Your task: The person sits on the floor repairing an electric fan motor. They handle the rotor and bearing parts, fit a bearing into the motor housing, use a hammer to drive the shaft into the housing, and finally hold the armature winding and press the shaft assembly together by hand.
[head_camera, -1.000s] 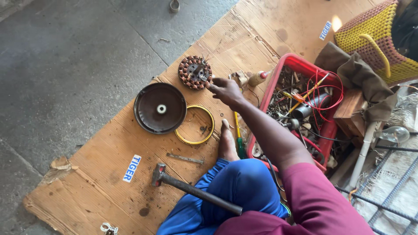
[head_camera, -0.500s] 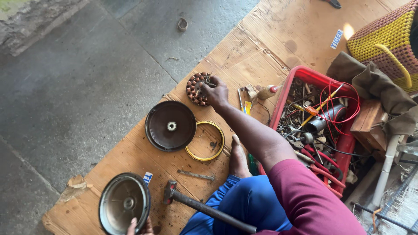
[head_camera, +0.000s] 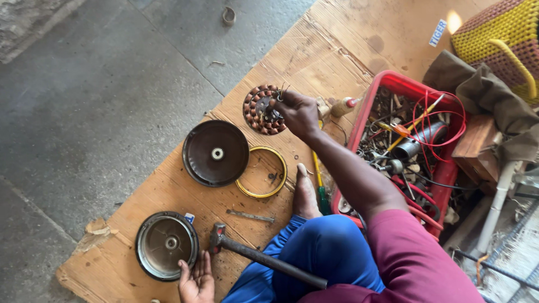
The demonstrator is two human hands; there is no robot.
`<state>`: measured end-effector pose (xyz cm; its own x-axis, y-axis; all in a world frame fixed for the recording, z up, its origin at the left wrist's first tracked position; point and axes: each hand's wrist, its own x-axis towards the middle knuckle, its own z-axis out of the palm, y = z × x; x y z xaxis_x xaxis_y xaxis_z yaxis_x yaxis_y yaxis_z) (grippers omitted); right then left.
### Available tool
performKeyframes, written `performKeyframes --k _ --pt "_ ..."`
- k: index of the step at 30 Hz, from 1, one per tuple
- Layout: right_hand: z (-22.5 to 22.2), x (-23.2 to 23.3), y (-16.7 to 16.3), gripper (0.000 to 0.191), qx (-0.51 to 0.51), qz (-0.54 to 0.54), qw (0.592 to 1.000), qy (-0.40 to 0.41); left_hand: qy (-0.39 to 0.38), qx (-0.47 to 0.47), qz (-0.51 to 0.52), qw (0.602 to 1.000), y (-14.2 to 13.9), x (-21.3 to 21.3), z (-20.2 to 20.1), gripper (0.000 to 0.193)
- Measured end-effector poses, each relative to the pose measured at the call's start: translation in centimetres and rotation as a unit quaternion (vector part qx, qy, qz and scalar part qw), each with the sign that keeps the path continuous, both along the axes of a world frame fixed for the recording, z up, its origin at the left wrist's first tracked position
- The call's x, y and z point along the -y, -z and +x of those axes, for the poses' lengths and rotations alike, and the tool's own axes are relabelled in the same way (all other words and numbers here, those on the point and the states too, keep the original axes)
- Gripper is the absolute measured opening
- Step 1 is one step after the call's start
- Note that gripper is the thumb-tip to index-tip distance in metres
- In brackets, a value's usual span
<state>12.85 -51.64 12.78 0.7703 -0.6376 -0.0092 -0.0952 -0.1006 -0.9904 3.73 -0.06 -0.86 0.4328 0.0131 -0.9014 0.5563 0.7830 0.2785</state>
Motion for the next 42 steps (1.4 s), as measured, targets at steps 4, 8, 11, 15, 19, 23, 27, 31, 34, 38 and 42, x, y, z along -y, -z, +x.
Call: performKeyframes --k 4,8,11,15,19,23,27,31,34,38,42 --pt "-4.8 -0.3 -5.9 0.023 -0.033 -0.054 0.993 -0.100 0.135 0.071 0.076 0.985 -3.6 1.5 -2.0 0.049" --pt "-9.8 -3.9 -10.9 0.020 -0.007 0.057 0.970 -0.237 0.230 0.325 -0.051 0.916 -11.1 7.1 -3.6 0.084" --pt "-12.5 -7.6 -13.1 0.019 -0.033 0.023 0.952 -0.302 0.204 0.348 -0.247 0.881 -16.9 12.3 -4.5 0.115" --pt "-15.1 -12.0 -14.9 0.025 -0.022 0.313 0.882 -0.351 0.172 0.332 -0.444 0.814 -22.8 15.9 -7.2 0.128" --pt "-16.7 -13.8 -15.7 0.030 -0.008 0.351 0.851 -0.391 0.157 0.345 -0.430 0.819 -24.9 15.1 -9.2 0.129" --pt "-17.5 -14.7 -15.4 0.036 -0.052 0.370 0.844 -0.385 0.152 0.348 -0.379 0.844 -24.0 13.6 -10.9 0.127" --pt "-17.9 -16.2 -14.3 0.040 -0.146 0.262 0.899 -0.319 0.168 0.366 -0.348 0.847 -21.1 12.0 -11.4 0.111" --pt "-18.4 -17.1 -13.3 0.045 -0.120 0.159 0.934 -0.297 0.177 0.345 -0.379 0.840 -15.7 10.4 -10.8 0.092" --pt "-18.4 -16.8 -12.8 0.044 -0.118 0.169 0.921 -0.329 0.169 0.325 -0.404 0.838 -11.3 8.7 -10.9 0.079" --pt "-18.0 -15.3 -12.2 0.038 -0.018 0.169 0.903 -0.396 0.155 0.291 -0.381 0.864 -7.6 7.1 -11.8 0.064" --pt "-17.8 -14.8 -11.5 0.024 -0.080 -0.075 0.918 -0.380 0.210 0.310 -0.229 0.898 -8.2 6.2 -12.9 0.077"
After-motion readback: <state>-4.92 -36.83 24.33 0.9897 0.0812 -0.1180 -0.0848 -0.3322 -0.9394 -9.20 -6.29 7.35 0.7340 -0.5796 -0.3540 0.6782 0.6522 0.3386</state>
